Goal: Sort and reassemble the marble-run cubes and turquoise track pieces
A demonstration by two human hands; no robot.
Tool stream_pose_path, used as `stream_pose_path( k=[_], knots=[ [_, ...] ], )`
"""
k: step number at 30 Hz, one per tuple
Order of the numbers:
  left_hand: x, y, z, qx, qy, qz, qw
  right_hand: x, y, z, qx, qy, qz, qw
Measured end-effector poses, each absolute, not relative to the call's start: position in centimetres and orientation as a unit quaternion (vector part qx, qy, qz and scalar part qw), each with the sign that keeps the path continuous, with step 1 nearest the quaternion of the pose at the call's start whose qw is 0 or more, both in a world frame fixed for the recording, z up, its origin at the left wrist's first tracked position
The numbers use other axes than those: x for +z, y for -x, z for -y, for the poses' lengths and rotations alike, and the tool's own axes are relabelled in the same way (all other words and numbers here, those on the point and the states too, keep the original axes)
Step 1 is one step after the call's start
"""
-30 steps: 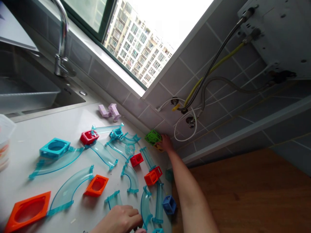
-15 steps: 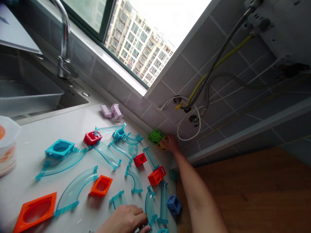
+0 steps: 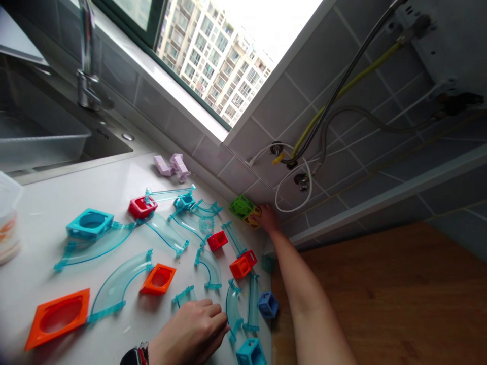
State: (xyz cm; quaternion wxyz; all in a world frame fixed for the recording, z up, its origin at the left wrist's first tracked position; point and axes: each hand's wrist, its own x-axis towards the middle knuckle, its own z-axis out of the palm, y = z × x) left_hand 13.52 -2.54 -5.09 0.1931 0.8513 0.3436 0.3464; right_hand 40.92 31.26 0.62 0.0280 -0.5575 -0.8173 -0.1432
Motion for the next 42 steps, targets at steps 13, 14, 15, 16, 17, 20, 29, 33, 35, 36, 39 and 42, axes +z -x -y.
stream_pose_path(
  k=[13, 14, 15, 16, 17, 20, 29, 33, 35, 36, 39, 42],
  knots=[
    [-5.7, -12.6, 2.7, 0.394, -0.848, -0.325, 0.139, 3.0, -39.8, -21.9, -0.151, 0.568, 0.797, 0.137],
    [-5.7, -12.5, 2.7, 0.41, -0.84, -0.33, 0.136, 3.2, -39.5, -20.9, -0.148, 0.569, 0.795, 0.149],
    [-5.6, -12.3, 2.7, 0.427, -0.829, -0.334, 0.134, 3.3, -39.2, -19.9, -0.146, 0.573, 0.79, 0.162],
    [-5.6, -12.1, 2.7, 0.445, -0.819, -0.338, 0.133, 3.4, -38.8, -18.9, -0.143, 0.577, 0.784, 0.178],
    [-5.6, -12.0, 2.7, 0.461, -0.808, -0.34, 0.133, 3.5, -38.5, -17.9, -0.141, 0.584, 0.776, 0.196],
    [-5.4, -11.5, 2.6, 0.486, -0.791, -0.345, 0.135, 3.3, -37.5, -14.5, -0.125, 0.603, 0.747, 0.252],
    [-5.7, -11.2, 2.3, 0.467, -0.788, -0.375, 0.143, 1.4, -37.0, 0.6, -0.06, 0.644, 0.682, 0.343],
    [-5.9, -11.5, 2.0, 0.457, -0.795, -0.37, 0.144, 0.4, -39.5, 3.9, -0.053, 0.692, 0.641, 0.327],
    [-6.0, -11.6, 1.8, 0.453, -0.798, -0.371, 0.143, -0.4, -40.4, 4.5, -0.045, 0.712, 0.63, 0.306],
    [-6.0, -11.6, 1.8, 0.45, -0.799, -0.373, 0.142, -0.9, -40.7, 4.6, -0.04, 0.72, 0.627, 0.295],
    [-6.1, -11.6, 1.8, 0.441, -0.8, -0.384, 0.135, -2.2, -41.1, 4.3, -0.027, 0.733, 0.623, 0.273],
    [-6.2, -11.6, 1.8, 0.432, -0.802, -0.394, 0.123, -3.1, -41.2, 3.6, -0.02, 0.739, 0.62, 0.264]
  ],
)
